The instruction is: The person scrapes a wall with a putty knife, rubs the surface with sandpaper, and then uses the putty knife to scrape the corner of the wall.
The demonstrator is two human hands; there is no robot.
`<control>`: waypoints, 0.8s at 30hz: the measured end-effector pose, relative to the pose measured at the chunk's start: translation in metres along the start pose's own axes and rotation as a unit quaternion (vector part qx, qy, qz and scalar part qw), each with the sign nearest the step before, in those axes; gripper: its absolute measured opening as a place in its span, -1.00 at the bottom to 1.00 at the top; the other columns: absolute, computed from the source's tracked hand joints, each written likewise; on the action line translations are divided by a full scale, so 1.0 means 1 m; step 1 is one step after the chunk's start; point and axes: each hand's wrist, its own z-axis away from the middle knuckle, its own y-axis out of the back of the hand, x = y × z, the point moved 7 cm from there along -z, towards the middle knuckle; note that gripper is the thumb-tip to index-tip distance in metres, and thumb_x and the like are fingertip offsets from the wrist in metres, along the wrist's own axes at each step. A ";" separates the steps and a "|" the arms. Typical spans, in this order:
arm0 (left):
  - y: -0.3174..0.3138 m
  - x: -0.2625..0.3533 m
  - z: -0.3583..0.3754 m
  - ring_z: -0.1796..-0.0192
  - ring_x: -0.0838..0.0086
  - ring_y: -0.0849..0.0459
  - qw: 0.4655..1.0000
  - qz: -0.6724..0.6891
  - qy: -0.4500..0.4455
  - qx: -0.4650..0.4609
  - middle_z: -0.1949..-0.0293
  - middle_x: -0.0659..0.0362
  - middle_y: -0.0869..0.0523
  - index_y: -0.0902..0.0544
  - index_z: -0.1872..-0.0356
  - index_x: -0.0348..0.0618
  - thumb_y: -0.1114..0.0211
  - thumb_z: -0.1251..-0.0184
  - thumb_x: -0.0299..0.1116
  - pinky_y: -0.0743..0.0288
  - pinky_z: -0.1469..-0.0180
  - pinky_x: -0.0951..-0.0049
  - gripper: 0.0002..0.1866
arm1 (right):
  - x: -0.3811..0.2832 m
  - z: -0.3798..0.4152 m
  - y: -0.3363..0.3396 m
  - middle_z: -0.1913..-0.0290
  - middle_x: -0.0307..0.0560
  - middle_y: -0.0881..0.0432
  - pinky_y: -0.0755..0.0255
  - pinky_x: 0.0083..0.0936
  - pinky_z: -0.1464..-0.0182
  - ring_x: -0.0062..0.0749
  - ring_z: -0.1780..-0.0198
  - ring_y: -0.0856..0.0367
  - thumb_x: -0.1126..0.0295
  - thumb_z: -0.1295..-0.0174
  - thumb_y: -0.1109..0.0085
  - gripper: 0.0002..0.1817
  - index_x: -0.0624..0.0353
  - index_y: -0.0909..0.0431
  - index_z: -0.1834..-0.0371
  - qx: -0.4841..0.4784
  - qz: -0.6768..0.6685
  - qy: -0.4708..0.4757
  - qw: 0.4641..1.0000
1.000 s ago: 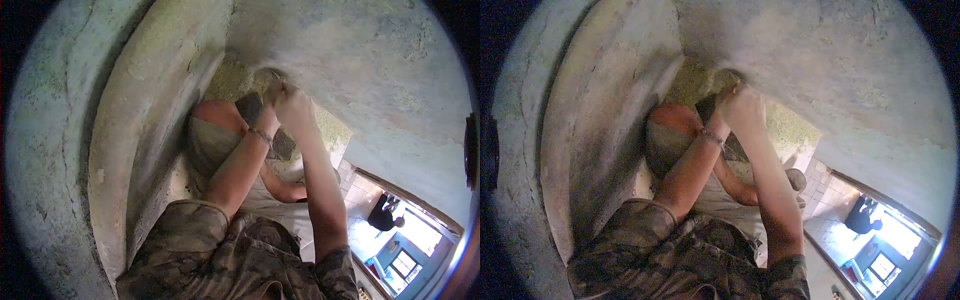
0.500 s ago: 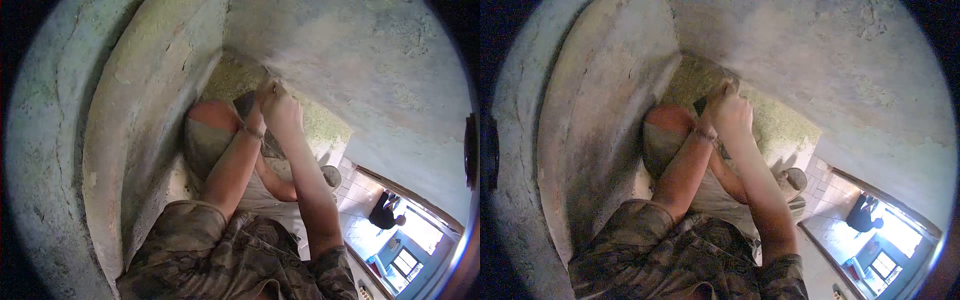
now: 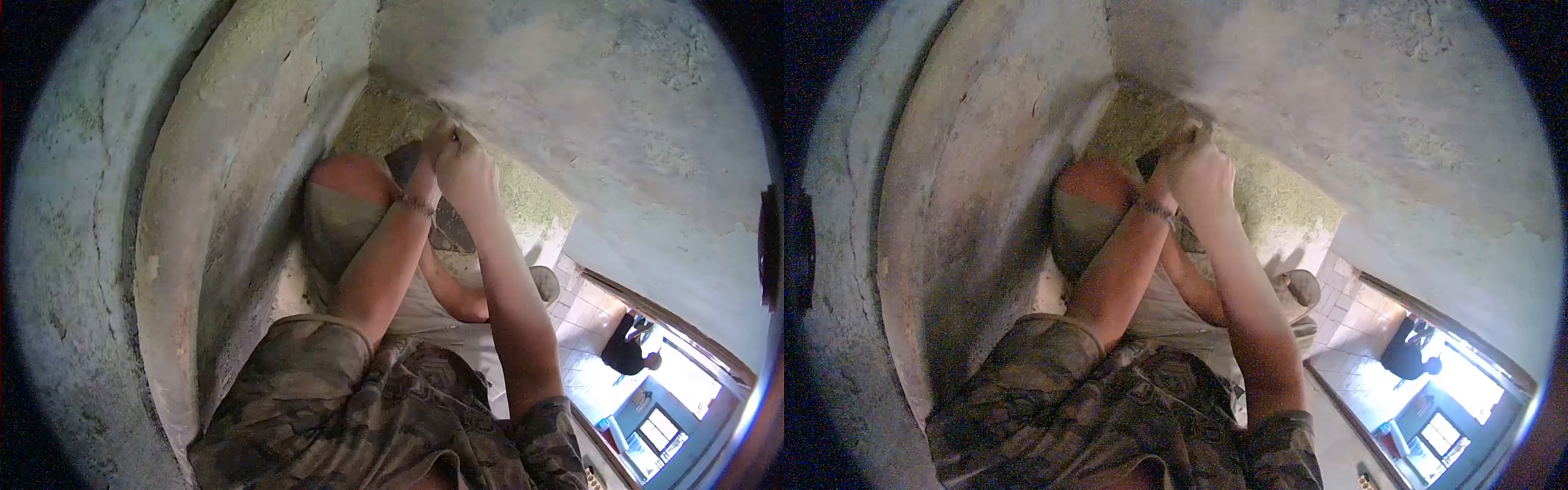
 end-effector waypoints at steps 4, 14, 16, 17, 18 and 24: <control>0.005 -0.002 -0.015 0.40 0.48 -0.47 0.998 -0.066 -0.024 -0.008 0.46 0.25 -0.48 -0.45 0.46 -0.06 -0.08 -0.40 -0.28 -0.37 0.32 0.39 -0.79 | 0.016 -0.011 -0.017 0.18 0.44 -0.62 -0.46 0.00 -0.03 0.34 0.04 -0.58 0.26 -0.26 0.13 -0.61 0.21 -0.63 0.05 -0.037 -0.007 -0.079 0.996; 0.017 0.009 -0.036 0.39 0.47 -0.47 0.968 -0.232 -0.087 -0.023 0.46 0.24 -0.48 -0.45 0.46 -0.07 -0.08 -0.39 -0.29 -0.37 0.32 0.38 -0.80 | 0.007 -0.013 -0.017 0.03 0.44 -0.59 -0.44 -0.09 -0.11 0.28 -0.06 -0.57 0.27 -0.25 0.16 -0.56 0.23 -0.59 -0.06 -0.032 -0.159 -0.062 0.985; 0.022 0.009 -0.039 0.39 0.46 -0.47 0.962 -0.255 -0.088 -0.027 0.46 0.24 -0.48 -0.45 0.46 -0.07 -0.08 -0.39 -0.29 -0.37 0.32 0.38 -0.80 | 0.010 -0.018 -0.029 0.05 0.46 -0.59 -0.43 -0.08 -0.12 0.32 -0.05 -0.56 0.26 -0.26 0.16 -0.54 0.27 -0.56 -0.08 -0.036 -0.116 -0.031 0.992; 0.026 0.009 -0.041 0.39 0.46 -0.47 0.960 -0.267 -0.084 -0.032 0.46 0.24 -0.49 -0.45 0.46 -0.07 -0.08 -0.38 -0.29 -0.37 0.32 0.38 -0.80 | 0.011 -0.018 -0.034 0.05 0.47 -0.59 -0.43 -0.08 -0.12 0.34 -0.05 -0.55 0.26 -0.26 0.16 -0.54 0.29 -0.56 -0.09 -0.038 -0.102 -0.022 0.994; 0.029 0.010 -0.044 0.39 0.46 -0.47 0.957 -0.275 -0.083 -0.036 0.46 0.23 -0.49 -0.45 0.46 -0.08 -0.09 -0.38 -0.29 -0.37 0.32 0.38 -0.80 | 0.004 -0.016 -0.029 0.07 0.48 -0.58 -0.43 -0.06 -0.12 0.36 -0.05 -0.54 0.25 -0.27 0.16 -0.54 0.32 -0.55 -0.08 -0.044 -0.122 -0.065 0.989; 0.026 0.009 -0.036 0.39 0.45 -0.47 0.954 -0.282 -0.091 -0.050 0.46 0.23 -0.49 -0.45 0.46 -0.08 -0.09 -0.37 -0.29 -0.37 0.32 0.37 -0.80 | 0.003 -0.013 -0.021 0.08 0.51 -0.57 -0.43 -0.05 -0.11 0.39 -0.07 -0.51 0.24 -0.27 0.14 -0.55 0.26 -0.55 -0.09 -0.013 -0.164 -0.104 0.981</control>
